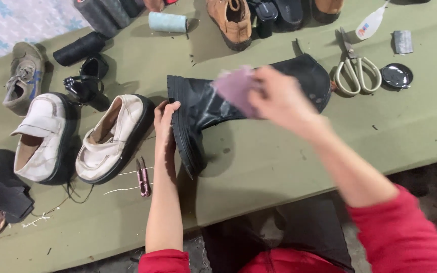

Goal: The person wipes the exterior of a black boot with a cloth, focusing on the shaft and heel. They rotate the boot to clean different sides and then use a brush to scrub the sole and heel area.

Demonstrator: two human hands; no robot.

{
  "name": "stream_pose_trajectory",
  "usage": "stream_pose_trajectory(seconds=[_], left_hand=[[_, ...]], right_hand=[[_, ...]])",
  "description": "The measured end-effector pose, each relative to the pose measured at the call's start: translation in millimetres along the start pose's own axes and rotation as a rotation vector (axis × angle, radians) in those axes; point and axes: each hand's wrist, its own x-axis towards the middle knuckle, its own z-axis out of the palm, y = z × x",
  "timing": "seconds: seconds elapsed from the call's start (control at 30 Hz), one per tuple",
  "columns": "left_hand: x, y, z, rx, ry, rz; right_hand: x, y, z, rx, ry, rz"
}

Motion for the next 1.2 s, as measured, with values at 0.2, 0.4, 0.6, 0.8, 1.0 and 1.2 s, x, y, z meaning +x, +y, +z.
stream_pose_trajectory(seconds=[0.2,0.4,0.6,0.8,1.0,1.2], left_hand=[[25,-23,-1,0.006,0.019,0.025],[43,-36,-3,0.177,0.044,0.023],[53,-50,-8,0.098,0.069,0.076],[30,-30,-6,0.101,0.054,0.031],[23,-28,3,0.152,0.086,0.022],[18,-27,4,0.132,0.096,0.065]], right_hand=[[17,-40,153,-0.128,-0.268,-0.254],[21,33,185,-0.532,-0.148,-0.219],[13,82,143,-0.594,-0.079,-0.109],[-2,190,85,-0.650,0.080,-0.158],[2,72,84,1.043,0.205,-0.021],[0,-35,201,-0.081,0.014,-0.179]])
